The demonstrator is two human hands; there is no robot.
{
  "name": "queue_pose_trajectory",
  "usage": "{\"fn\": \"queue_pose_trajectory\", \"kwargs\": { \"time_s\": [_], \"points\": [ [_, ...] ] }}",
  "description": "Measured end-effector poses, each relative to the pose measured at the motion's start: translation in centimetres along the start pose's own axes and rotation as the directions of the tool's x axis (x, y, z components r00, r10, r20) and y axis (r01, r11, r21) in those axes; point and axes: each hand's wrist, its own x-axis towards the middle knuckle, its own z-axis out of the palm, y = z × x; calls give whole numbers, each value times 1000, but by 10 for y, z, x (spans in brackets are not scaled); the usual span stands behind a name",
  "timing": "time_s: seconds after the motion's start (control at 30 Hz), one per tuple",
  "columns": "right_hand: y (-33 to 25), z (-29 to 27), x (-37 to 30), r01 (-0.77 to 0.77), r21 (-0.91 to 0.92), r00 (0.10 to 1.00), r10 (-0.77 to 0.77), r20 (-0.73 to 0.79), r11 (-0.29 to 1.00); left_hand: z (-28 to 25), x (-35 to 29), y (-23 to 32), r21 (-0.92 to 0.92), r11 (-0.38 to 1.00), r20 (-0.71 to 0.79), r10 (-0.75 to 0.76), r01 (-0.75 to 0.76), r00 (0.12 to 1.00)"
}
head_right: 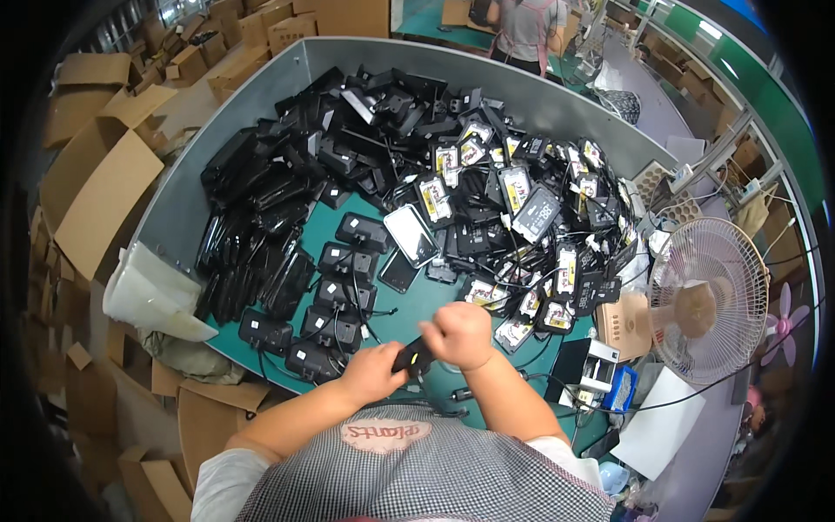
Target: The person assembles small black electronic devices on a green workbench. They pick up a device casing, insert a battery and internal components, and connect a cable to a testing unit. The person repeats this process for multiple units, moving finished items to a pile on the table.
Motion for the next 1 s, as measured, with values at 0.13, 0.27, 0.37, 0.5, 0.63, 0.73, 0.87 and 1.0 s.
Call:
{"fn": "queue_pose_trajectory", "kwargs": {
  "time_s": [0.13,0.27,0.37,0.5,0.63,0.73,0.87,1.0],
  "points": [
    [-9,7,9,69,-28,998,-69,-9,997,13,1,-23,-77,997,-141,10,-21,990],
    [-11,36,-19,-464,718,841,513,173,519,13,11,-26,-679,734,-303,-289,7,908],
    [-1,50,-52,-634,753,731,454,509,176,6,6,-28,-645,754,-76,-232,130,970],
    [16,31,-72,-721,658,674,444,591,219,10,-10,-72,-195,976,38,111,-102,993],
    [34,13,-66,-783,294,570,444,691,548,-6,-9,-87,-830,504,87,-304,238,949],
    [26,26,-61,-666,90,450,303,840,740,-4,-7,-67,-502,799,291,-203,330,935],
    [31,55,-101,-826,88,355,393,848,557,32,-9,-85,-349,774,388,-394,528,833],
    [33,59,-124,-972,235,192,577,794,0,74,-12,-117,-610,607,310,-409,510,858]
  ]
}}
